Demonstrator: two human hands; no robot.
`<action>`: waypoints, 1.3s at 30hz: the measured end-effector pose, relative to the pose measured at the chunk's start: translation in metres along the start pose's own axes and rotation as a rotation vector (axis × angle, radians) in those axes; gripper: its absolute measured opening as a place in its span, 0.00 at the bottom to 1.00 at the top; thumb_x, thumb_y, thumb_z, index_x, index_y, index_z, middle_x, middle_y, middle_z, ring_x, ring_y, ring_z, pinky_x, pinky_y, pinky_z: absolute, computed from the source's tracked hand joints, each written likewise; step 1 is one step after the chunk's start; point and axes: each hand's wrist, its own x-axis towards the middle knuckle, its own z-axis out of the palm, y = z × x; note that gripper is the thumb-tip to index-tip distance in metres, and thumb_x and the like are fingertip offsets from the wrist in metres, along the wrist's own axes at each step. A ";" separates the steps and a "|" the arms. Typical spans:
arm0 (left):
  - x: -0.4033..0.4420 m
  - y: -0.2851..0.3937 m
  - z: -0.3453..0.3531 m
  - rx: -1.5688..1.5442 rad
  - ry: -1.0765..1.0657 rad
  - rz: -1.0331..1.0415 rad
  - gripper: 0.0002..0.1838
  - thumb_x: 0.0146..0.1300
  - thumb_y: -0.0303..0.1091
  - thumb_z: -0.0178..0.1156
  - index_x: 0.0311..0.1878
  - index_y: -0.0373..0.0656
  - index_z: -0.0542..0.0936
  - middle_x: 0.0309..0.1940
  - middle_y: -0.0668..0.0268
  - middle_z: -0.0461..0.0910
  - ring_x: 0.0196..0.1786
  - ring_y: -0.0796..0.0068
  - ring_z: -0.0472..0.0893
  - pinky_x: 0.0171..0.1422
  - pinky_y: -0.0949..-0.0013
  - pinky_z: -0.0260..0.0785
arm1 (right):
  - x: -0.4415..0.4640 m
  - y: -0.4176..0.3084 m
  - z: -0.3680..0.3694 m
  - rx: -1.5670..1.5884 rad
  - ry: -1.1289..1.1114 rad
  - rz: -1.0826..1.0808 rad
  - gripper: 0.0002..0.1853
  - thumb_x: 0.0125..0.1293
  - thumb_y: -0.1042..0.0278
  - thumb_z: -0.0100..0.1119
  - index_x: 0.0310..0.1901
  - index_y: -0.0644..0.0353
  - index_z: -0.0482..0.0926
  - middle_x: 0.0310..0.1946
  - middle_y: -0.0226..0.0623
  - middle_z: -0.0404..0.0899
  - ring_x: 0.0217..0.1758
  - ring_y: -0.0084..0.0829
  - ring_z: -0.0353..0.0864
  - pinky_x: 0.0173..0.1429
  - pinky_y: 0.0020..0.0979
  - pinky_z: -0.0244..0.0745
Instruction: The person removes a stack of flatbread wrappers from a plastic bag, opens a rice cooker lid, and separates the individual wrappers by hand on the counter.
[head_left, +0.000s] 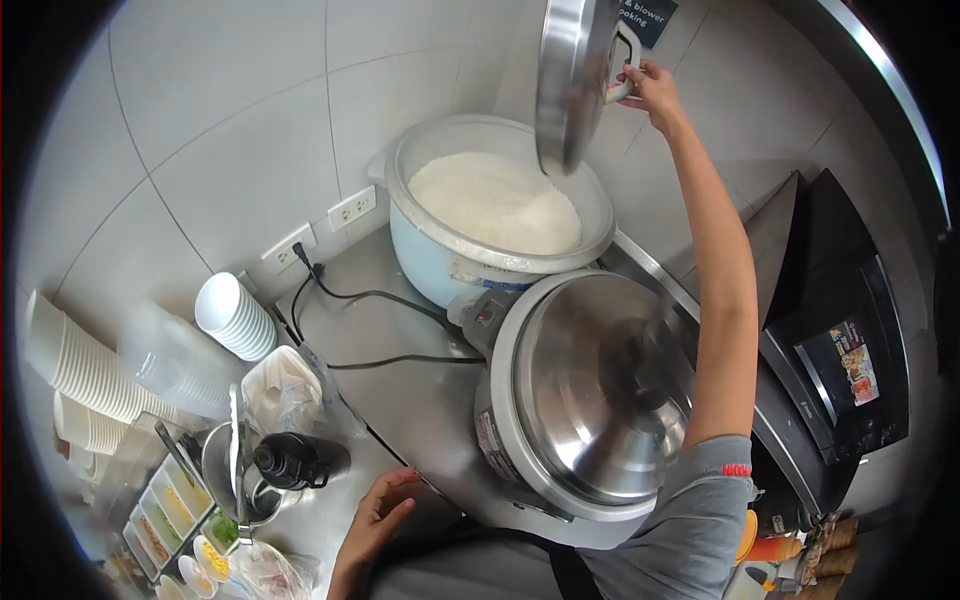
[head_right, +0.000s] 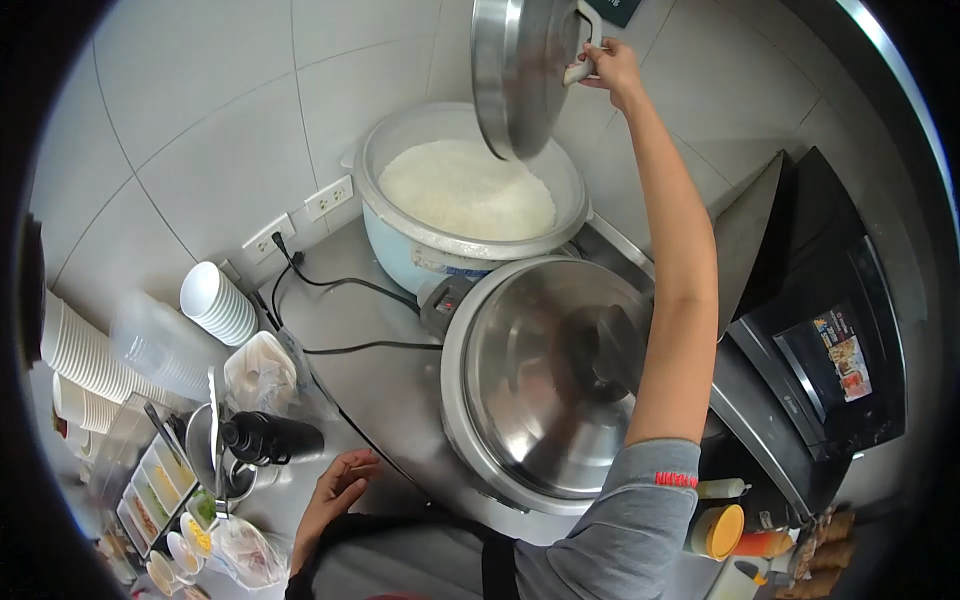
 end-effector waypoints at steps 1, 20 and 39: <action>-0.001 0.003 0.003 0.020 -0.018 -0.007 0.23 0.64 0.29 0.55 0.62 0.40 0.65 0.57 0.60 0.69 0.61 0.68 0.69 0.66 0.66 0.57 | -0.001 0.003 0.004 0.019 0.005 0.009 0.13 0.66 0.69 0.51 0.48 0.67 0.71 0.33 0.36 0.79 0.35 0.33 0.83 0.35 0.34 0.83; -0.033 0.029 0.005 0.108 0.102 0.041 0.21 0.62 0.31 0.57 0.58 0.39 0.69 0.54 0.60 0.73 0.60 0.69 0.70 0.66 0.67 0.57 | -0.014 0.074 0.143 -1.021 -0.327 -0.130 0.15 0.61 0.67 0.56 0.49 0.61 0.76 0.42 0.53 0.79 0.49 0.51 0.77 0.52 0.44 0.70; -0.034 0.029 0.005 0.218 0.093 0.020 0.20 0.63 0.31 0.55 0.58 0.38 0.70 0.54 0.61 0.73 0.60 0.69 0.70 0.66 0.66 0.57 | -0.028 0.102 0.149 -1.090 -0.221 -0.197 0.15 0.61 0.67 0.55 0.49 0.58 0.75 0.40 0.53 0.79 0.47 0.52 0.77 0.48 0.46 0.72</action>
